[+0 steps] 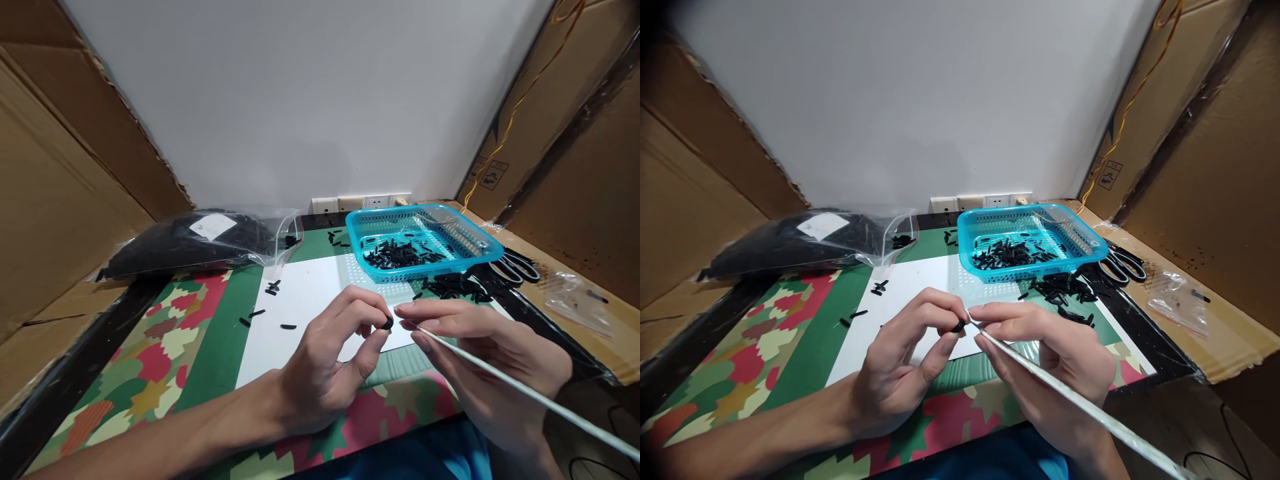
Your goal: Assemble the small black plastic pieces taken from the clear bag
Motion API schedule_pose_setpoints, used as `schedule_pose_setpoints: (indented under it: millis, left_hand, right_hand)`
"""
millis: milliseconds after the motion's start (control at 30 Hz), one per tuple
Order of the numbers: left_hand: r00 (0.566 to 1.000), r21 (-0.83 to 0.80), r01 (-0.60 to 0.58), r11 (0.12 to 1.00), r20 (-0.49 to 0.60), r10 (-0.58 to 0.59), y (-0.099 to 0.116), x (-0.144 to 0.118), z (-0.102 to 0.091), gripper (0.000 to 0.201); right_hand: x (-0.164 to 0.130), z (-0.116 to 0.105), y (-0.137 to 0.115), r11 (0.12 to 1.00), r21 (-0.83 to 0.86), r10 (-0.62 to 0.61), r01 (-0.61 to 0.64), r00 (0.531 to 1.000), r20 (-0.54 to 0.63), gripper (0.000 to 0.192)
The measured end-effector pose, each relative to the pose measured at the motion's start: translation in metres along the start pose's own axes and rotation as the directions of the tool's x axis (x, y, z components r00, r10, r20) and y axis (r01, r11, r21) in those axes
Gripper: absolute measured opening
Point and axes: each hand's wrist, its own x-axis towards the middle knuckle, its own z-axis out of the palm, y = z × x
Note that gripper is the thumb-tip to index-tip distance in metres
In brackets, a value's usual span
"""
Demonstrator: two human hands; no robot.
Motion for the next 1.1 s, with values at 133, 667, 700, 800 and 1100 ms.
schedule_pose_setpoints:
  millis: [133,667,700,800,1100]
  left_hand:
    - [1.0,0.016,0.007,1.0,-0.011,-0.007,0.0,0.001,0.0,0.018]
    - [1.0,0.098,-0.002,0.995,-0.021,0.004,-0.005,-0.001,0.002,0.021]
    - [1.0,0.104,0.0,0.995,-0.018,0.002,-0.005,-0.001,0.002,0.02]
    - [1.0,0.111,0.007,0.994,-0.001,-0.007,-0.006,-0.002,0.001,0.02]
    - [0.997,0.186,0.035,0.982,0.067,-0.049,-0.013,-0.003,-0.003,0.017]
  right_hand:
    - [-0.002,-0.001,0.0,1.0,-0.015,0.009,-0.008,0.998,0.064,0.028]
    - [0.001,-0.004,-0.004,0.982,-0.187,0.049,-0.014,0.982,0.184,0.018]
    - [0.002,-0.004,-0.003,0.979,-0.201,0.056,-0.018,0.981,0.183,0.018]
    - [0.003,-0.004,-0.002,0.977,-0.214,0.047,-0.008,0.983,0.179,0.017]
    - [0.005,-0.003,0.004,0.942,-0.293,-0.1,0.165,0.97,0.223,0.017]
